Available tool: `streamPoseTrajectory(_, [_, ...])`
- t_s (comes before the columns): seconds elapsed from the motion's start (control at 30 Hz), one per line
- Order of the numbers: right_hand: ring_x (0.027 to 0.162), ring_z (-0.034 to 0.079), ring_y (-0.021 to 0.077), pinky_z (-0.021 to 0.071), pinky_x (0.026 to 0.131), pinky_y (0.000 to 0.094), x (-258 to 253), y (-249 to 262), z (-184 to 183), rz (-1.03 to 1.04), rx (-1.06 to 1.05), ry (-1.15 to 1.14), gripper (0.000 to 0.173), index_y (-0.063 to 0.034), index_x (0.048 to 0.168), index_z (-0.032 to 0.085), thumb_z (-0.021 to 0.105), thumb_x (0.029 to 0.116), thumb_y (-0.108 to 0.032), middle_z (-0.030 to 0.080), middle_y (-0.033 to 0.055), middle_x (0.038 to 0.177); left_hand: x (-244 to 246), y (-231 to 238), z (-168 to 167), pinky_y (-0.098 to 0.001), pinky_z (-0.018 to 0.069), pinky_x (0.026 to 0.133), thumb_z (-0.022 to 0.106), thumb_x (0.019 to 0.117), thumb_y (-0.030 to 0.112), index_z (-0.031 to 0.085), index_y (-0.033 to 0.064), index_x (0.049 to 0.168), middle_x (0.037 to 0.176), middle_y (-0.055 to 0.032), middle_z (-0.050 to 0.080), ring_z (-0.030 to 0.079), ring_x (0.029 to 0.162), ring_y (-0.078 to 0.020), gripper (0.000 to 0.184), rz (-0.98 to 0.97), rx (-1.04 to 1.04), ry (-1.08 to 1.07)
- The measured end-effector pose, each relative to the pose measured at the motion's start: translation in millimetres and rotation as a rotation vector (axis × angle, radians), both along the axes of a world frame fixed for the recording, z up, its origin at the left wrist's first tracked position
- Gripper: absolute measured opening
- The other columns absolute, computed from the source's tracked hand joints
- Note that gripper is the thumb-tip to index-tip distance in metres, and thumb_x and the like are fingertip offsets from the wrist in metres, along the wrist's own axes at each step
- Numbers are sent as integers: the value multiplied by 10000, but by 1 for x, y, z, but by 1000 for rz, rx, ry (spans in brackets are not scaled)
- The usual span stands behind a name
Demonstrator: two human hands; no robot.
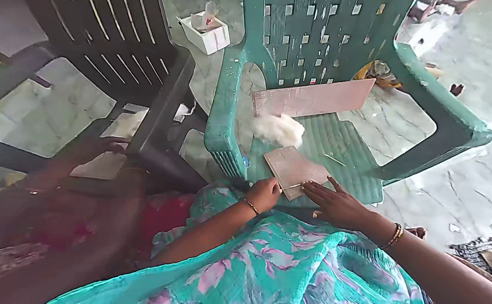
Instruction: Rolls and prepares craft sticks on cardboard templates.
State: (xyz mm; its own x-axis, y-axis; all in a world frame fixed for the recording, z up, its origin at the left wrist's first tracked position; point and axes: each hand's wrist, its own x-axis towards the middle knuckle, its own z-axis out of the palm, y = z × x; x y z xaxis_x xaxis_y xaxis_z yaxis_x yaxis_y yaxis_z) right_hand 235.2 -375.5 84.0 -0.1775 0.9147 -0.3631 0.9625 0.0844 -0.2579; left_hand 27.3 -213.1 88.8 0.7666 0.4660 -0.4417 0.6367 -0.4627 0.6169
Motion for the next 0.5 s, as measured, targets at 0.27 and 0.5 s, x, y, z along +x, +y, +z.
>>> streamPoseTrajectory(0.27, [1594, 156, 247, 37, 1262, 598, 10, 52, 0, -172, 126, 20, 662, -77, 1626, 277, 383, 1091, -451, 237, 95, 1706, 2, 19, -1, -475, 482, 1048, 455, 1101, 176, 615, -73, 1233, 1192, -245, 662, 643, 1163, -340, 325, 179, 92, -76])
streamPoseTrajectory(0.5, [1598, 132, 228, 32, 1267, 578, -10, 115, -23, -134, 122, 4, 661, -78, 1628, 270, 388, 1092, -446, 204, 80, 1717, 11, 24, -2, -470, 439, 1115, 422, 1110, 181, 591, -61, 1295, 1301, -237, 628, 592, 1278, -337, 348, 124, 152, 39])
